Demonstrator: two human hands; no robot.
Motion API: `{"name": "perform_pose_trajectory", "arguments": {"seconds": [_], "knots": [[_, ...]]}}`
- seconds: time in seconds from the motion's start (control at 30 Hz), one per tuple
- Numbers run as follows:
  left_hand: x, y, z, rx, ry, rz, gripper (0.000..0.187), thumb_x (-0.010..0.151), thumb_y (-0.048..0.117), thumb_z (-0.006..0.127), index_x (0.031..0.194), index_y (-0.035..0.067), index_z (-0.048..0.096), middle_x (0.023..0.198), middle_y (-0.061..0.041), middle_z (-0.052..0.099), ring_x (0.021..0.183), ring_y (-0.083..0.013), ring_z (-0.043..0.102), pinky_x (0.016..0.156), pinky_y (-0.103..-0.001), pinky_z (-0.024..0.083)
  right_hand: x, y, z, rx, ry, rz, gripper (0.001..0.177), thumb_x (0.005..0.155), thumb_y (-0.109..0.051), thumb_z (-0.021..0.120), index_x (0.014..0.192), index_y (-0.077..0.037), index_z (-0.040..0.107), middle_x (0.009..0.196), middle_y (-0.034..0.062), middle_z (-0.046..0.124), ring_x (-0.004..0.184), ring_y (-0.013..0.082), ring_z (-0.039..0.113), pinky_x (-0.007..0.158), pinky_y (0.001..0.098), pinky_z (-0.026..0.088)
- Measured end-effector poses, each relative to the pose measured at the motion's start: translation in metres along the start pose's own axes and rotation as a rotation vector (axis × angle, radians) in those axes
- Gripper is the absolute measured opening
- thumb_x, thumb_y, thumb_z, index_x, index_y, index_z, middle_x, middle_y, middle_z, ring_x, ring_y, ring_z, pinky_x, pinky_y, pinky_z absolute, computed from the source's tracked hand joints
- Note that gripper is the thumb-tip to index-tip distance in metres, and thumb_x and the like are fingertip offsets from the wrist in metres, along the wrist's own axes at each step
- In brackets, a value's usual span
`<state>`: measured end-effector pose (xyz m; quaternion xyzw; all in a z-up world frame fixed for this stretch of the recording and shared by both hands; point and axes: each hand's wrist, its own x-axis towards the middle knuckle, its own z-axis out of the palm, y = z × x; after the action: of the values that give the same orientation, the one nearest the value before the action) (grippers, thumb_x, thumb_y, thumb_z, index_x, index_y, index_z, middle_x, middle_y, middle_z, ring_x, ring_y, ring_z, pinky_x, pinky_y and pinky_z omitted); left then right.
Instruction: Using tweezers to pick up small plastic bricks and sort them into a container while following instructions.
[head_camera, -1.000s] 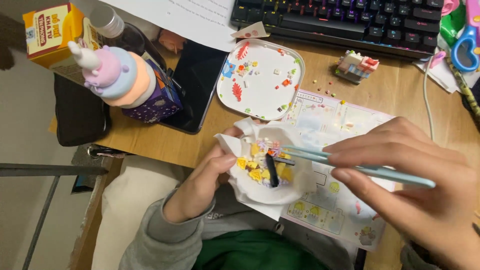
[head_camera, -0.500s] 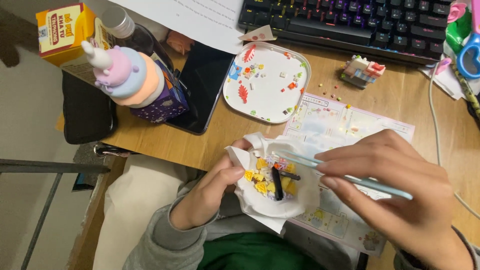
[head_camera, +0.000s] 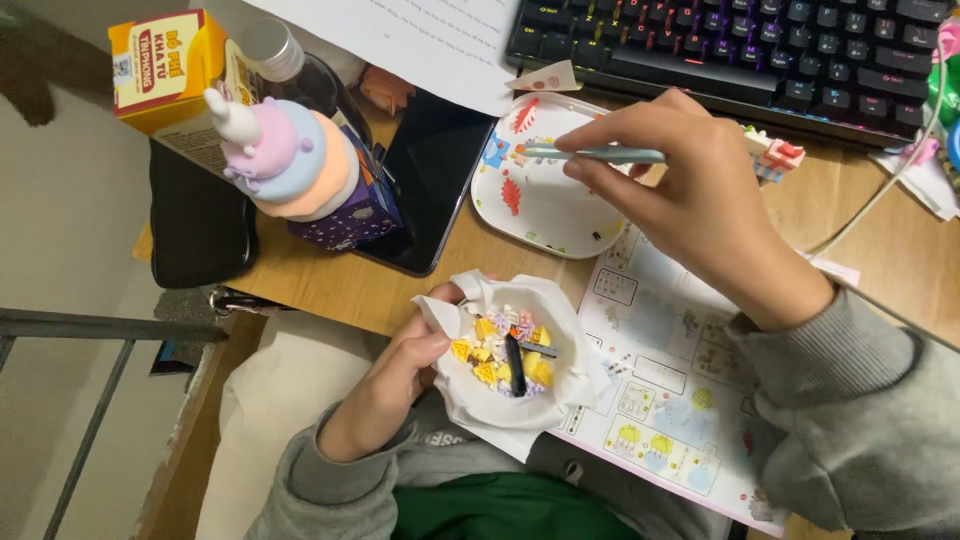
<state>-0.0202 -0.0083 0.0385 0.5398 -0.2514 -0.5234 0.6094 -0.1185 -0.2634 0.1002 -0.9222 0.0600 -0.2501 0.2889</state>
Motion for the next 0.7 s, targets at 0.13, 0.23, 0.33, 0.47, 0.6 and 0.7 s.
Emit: {"name": "perform_pose_trajectory", "arguments": {"seconds": [0.13, 0.23, 0.33, 0.47, 0.6, 0.7], "knots": [[0.0, 0.001, 0.0, -0.013, -0.023, 0.013, 0.066, 0.087, 0.031, 0.04, 0.146, 0.003, 0.031, 0.151, -0.012, 0.038, 0.138, -0.0222, 0.036, 0.108, -0.034, 0.031, 0.012, 0.005, 0.009, 0.005, -0.045, -0.013, 0.016, 0.093, -0.011, 0.075, 0.109, -0.009, 0.074, 0.099, 0.0043, 0.073, 0.086, 0.0191, 0.055, 0.073, 0.0302, 0.044], [0.0, 0.002, 0.0, 0.035, 0.007, 0.001, 0.068, 0.086, 0.03, 0.039, 0.146, 0.002, 0.03, 0.151, -0.013, 0.037, 0.14, -0.0221, 0.033, 0.111, -0.034, 0.026, 0.013, 0.006, 0.012, 0.027, -0.061, 0.018, 0.016, 0.093, -0.012, 0.074, 0.109, -0.009, 0.073, 0.1, 0.0042, 0.072, 0.089, 0.0191, 0.054, 0.074, 0.0297, 0.045], [0.0, 0.006, 0.001, 0.043, -0.022, 0.019, 0.067, 0.087, 0.03, 0.038, 0.147, 0.001, 0.029, 0.15, -0.014, 0.038, 0.139, -0.0224, 0.034, 0.11, -0.034, 0.027, 0.013, 0.007, 0.014, 0.03, -0.076, 0.048, 0.016, 0.093, -0.012, 0.073, 0.109, -0.01, 0.073, 0.1, 0.0039, 0.072, 0.089, 0.0191, 0.055, 0.073, 0.03, 0.045], [-0.002, 0.004, 0.001, 0.029, 0.01, -0.009, 0.065, 0.086, 0.029, 0.038, 0.146, 0.003, 0.032, 0.152, -0.012, 0.038, 0.141, -0.0208, 0.033, 0.111, -0.033, 0.026, 0.012, 0.006, 0.015, 0.032, -0.072, 0.06, 0.015, 0.093, -0.013, 0.073, 0.108, -0.01, 0.074, 0.101, 0.0037, 0.072, 0.09, 0.0186, 0.056, 0.074, 0.0304, 0.046], [0.0, 0.007, 0.003, -0.005, -0.05, 0.035, 0.064, 0.087, 0.028, 0.037, 0.146, 0.002, 0.032, 0.152, -0.012, 0.038, 0.14, -0.0222, 0.035, 0.11, -0.033, 0.029, 0.009, 0.008, 0.016, 0.046, -0.073, 0.116, 0.014, 0.093, -0.013, 0.072, 0.106, -0.011, 0.074, 0.1, 0.0027, 0.072, 0.088, 0.0165, 0.054, 0.073, 0.0299, 0.043], [0.0, 0.002, 0.0, 0.029, -0.046, 0.08, 0.064, 0.088, 0.029, 0.037, 0.145, 0.001, 0.032, 0.152, -0.014, 0.037, 0.142, -0.0236, 0.032, 0.113, -0.035, 0.025, 0.005, 0.008, 0.012, 0.055, -0.046, 0.121, 0.016, 0.093, -0.013, 0.073, 0.108, -0.01, 0.074, 0.1, 0.0049, 0.072, 0.087, 0.0168, 0.055, 0.073, 0.0289, 0.044]]}}
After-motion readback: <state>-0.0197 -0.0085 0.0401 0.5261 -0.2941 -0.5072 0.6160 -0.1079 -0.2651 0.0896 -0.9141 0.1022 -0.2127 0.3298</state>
